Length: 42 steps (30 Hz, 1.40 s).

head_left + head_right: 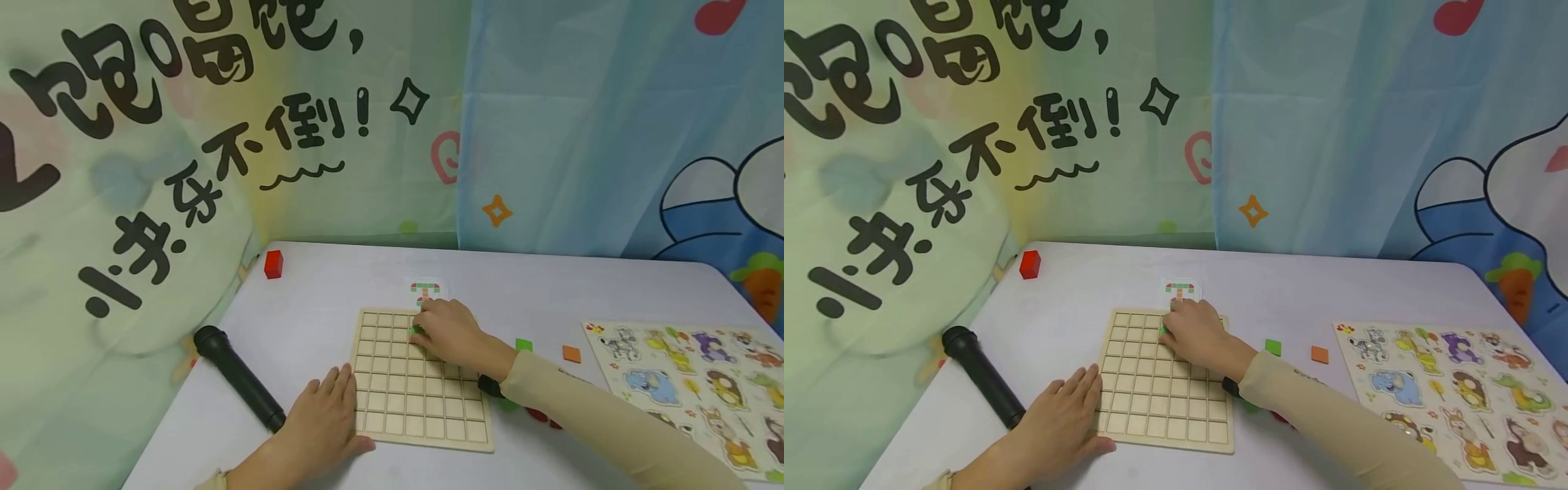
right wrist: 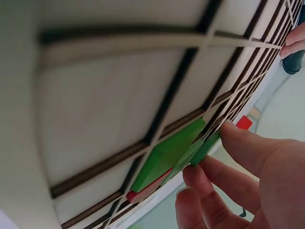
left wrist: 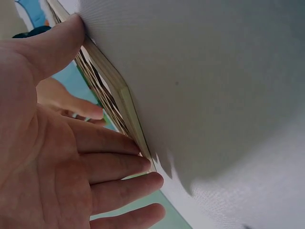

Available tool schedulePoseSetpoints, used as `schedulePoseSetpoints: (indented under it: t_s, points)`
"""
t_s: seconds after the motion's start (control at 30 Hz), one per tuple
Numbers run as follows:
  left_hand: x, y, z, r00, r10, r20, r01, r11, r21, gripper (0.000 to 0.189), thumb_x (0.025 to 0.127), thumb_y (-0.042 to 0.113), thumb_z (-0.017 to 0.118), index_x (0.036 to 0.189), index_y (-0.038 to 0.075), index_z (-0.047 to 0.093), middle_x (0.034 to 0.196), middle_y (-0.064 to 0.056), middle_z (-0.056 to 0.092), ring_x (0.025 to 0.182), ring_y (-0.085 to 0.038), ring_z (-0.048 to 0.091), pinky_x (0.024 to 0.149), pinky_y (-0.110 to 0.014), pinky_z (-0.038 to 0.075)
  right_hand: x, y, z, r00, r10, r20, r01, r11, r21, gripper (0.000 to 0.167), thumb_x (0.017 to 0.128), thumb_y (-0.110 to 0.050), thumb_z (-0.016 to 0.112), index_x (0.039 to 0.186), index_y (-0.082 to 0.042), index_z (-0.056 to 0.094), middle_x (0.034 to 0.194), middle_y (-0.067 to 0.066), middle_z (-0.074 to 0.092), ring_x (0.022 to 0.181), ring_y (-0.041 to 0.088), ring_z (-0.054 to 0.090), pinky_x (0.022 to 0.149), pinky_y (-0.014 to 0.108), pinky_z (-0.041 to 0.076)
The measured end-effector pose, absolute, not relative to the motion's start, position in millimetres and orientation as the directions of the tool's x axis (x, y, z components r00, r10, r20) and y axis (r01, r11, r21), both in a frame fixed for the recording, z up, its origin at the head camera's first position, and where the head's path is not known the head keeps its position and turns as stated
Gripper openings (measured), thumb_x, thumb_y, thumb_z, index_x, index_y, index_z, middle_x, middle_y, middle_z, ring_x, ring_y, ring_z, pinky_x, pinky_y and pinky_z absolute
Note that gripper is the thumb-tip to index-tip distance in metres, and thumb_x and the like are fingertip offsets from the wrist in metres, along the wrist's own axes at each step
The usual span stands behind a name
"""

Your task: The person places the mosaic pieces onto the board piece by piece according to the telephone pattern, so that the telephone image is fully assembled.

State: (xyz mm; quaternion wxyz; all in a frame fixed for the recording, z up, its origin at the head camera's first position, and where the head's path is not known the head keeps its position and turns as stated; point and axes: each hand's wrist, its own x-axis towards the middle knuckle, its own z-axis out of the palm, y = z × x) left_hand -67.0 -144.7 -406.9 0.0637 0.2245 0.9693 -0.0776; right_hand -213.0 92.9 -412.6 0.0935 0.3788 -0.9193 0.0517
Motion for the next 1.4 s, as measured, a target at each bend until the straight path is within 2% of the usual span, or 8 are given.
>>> schedulePoseSetpoints:
  t_s: [0.2,0.47,0.63,0.7,0.8,0.9,1.2,1.4]
  points:
    - [-67,-144,-407,-0.89,0.429,-0.153,0.449,0.884,-0.135,0.098,0.09,0.073,0.055,0.146,-0.007,0.049,0.156,-0.023,0.048,0.143,-0.035,0.051,0.107,-0.052,0.049,-214,89,-412,-0.711,-0.68,0.179,-0.694,0.72,-0.022,0.02,0.087,-0.038,0.081,0.078,-0.02,0.078,0.074,-0.004,0.061,0.059,0.008,0.051,0.05,0.023,0.037]
    - [-67,-142,-405,-0.892,0.419,-0.172,0.441,0.889,-0.124,0.099,0.089,0.072,0.057,0.146,-0.008,0.049,0.156,-0.024,0.048,0.143,-0.036,0.051,0.107,-0.052,0.048,-215,88,-412,-0.711,-0.679,0.182,-0.69,0.724,0.004,0.023,0.086,-0.04,0.082,0.072,-0.023,0.076,0.073,-0.004,0.06,0.058,0.009,0.052,0.049,0.023,0.035]
    - [-68,-141,-405,-0.889,0.415,-0.193,0.441,0.89,-0.117,0.099,0.09,0.072,0.056,0.147,-0.007,0.048,0.157,-0.023,0.047,0.143,-0.036,0.05,0.107,-0.053,0.048,-214,93,-412,-0.717,-0.678,0.162,-0.688,0.725,-0.011,0.037,0.086,-0.041,0.081,0.062,-0.023,0.061,0.069,-0.005,0.056,0.055,0.007,0.045,0.049,0.022,0.027]
    - [-68,-141,-405,-0.889,0.417,-0.19,0.442,0.889,-0.119,0.099,0.09,0.073,0.056,0.147,-0.007,0.048,0.157,-0.023,0.047,0.143,-0.036,0.05,0.107,-0.052,0.048,-214,98,-413,-0.718,-0.677,0.161,-0.689,0.724,-0.024,0.033,0.085,-0.041,0.082,0.065,-0.022,0.064,0.07,-0.005,0.057,0.055,0.007,0.044,0.05,0.021,0.027]
    - [-68,-141,-405,-0.889,0.423,-0.178,0.447,0.886,-0.128,0.099,0.089,0.073,0.055,0.146,-0.007,0.049,0.156,-0.023,0.048,0.143,-0.036,0.051,0.106,-0.052,0.049,-213,110,-412,-0.721,-0.668,0.183,-0.686,0.725,-0.056,0.022,0.084,-0.04,0.083,0.083,-0.019,0.077,0.073,-0.005,0.061,0.057,0.007,0.048,0.05,0.021,0.032]
    - [-67,-142,-405,-0.889,0.425,-0.17,0.448,0.884,-0.134,0.099,0.089,0.074,0.055,0.146,-0.007,0.049,0.156,-0.024,0.048,0.142,-0.036,0.052,0.106,-0.052,0.049,-211,128,-409,-0.748,-0.634,0.196,-0.657,0.748,-0.09,0.028,0.085,-0.038,0.082,0.101,-0.015,0.081,0.081,-0.003,0.067,0.063,0.008,0.054,0.053,0.022,0.038]
    - [-67,-142,-405,-0.884,0.441,-0.153,0.462,0.874,-0.15,0.098,0.09,0.074,0.054,0.145,-0.008,0.05,0.155,-0.024,0.049,0.142,-0.036,0.052,0.106,-0.052,0.05,-205,200,-405,-0.896,-0.431,0.106,-0.443,0.881,-0.168,0.034,0.087,-0.031,0.081,0.113,-0.009,0.079,0.1,0.004,0.072,0.086,0.019,0.067,0.073,0.042,0.055]
    - [-67,-142,-405,-0.882,0.442,-0.164,0.466,0.871,-0.155,0.098,0.091,0.074,0.054,0.145,-0.008,0.05,0.155,-0.024,0.049,0.142,-0.035,0.052,0.106,-0.052,0.05,-196,229,-408,-0.919,-0.394,0.021,-0.391,0.903,-0.18,0.04,0.086,-0.035,0.082,0.116,-0.009,0.078,0.105,0.006,0.071,0.091,0.021,0.065,0.08,0.044,0.056]
